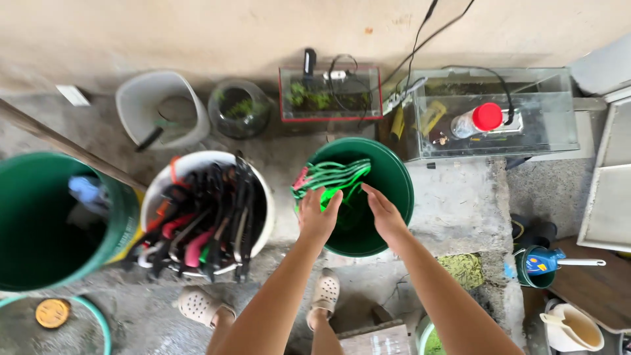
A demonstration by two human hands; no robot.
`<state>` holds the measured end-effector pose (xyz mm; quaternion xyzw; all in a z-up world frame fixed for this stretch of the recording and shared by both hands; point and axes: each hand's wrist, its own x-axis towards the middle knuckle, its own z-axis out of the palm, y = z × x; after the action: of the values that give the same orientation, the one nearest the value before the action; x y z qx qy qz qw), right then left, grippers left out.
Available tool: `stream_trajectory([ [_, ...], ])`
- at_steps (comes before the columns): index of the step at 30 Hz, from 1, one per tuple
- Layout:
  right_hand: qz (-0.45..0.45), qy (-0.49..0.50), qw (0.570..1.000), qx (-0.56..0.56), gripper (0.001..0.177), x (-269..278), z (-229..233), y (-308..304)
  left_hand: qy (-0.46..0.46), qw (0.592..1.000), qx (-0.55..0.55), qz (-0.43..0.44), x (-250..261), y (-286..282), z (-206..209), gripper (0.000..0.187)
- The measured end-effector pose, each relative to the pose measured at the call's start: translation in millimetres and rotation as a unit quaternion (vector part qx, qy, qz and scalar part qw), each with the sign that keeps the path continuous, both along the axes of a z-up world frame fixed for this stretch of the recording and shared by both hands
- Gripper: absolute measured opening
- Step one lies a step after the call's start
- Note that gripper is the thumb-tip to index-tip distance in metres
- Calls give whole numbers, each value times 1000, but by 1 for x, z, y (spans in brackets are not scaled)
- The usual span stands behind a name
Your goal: Hanging wet clothes onto a clothesline using hangers and a pole.
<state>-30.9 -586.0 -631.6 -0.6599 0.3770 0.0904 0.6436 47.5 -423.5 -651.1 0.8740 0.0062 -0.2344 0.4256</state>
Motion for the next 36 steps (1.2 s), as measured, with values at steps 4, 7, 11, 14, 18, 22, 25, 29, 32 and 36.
stream_trajectory([
  [4, 104, -72, 972, -199, 43, -50, -107, -50, -76, 989, 120, 31, -12, -9, -45, 85],
  [7, 148, 107, 939, -293, 57, -57, -108, -46, -89, 990, 94, 58, -13, 10, -77, 101],
  [11, 107, 83, 915, -381, 89, -67, -146, -38, 122, 986, -38, 109, -5, 29, -85, 102],
  [14, 28, 17, 881, -471, 90, -76, -167, -32, 149, 978, -114, 89, -4, 33, -99, 106],
  [18, -203, -104, 866, -444, 90, -94, -214, -43, 127, 989, -70, 9, -10, 34, -90, 111],
  [22, -278, 145, 915, -254, 63, -69, -160, -50, 230, 965, -105, 76, 6, 18, -39, 109],
  [25, -382, 143, 913, -23, 60, -78, -174, -68, 302, 932, -106, 172, 10, 11, -25, 98],
  [29, -360, 31, 932, 20, 69, -102, -195, -76, 232, 933, -197, 192, 12, 24, -80, 89],
  [32, -369, 11, 929, 30, 72, -121, -187, -68, 247, 922, -220, 199, 5, 30, -84, 89],
  [36, -378, 16, 923, 71, 74, -127, -149, -60, 259, 911, -239, 216, -1, 31, -61, 92],
])
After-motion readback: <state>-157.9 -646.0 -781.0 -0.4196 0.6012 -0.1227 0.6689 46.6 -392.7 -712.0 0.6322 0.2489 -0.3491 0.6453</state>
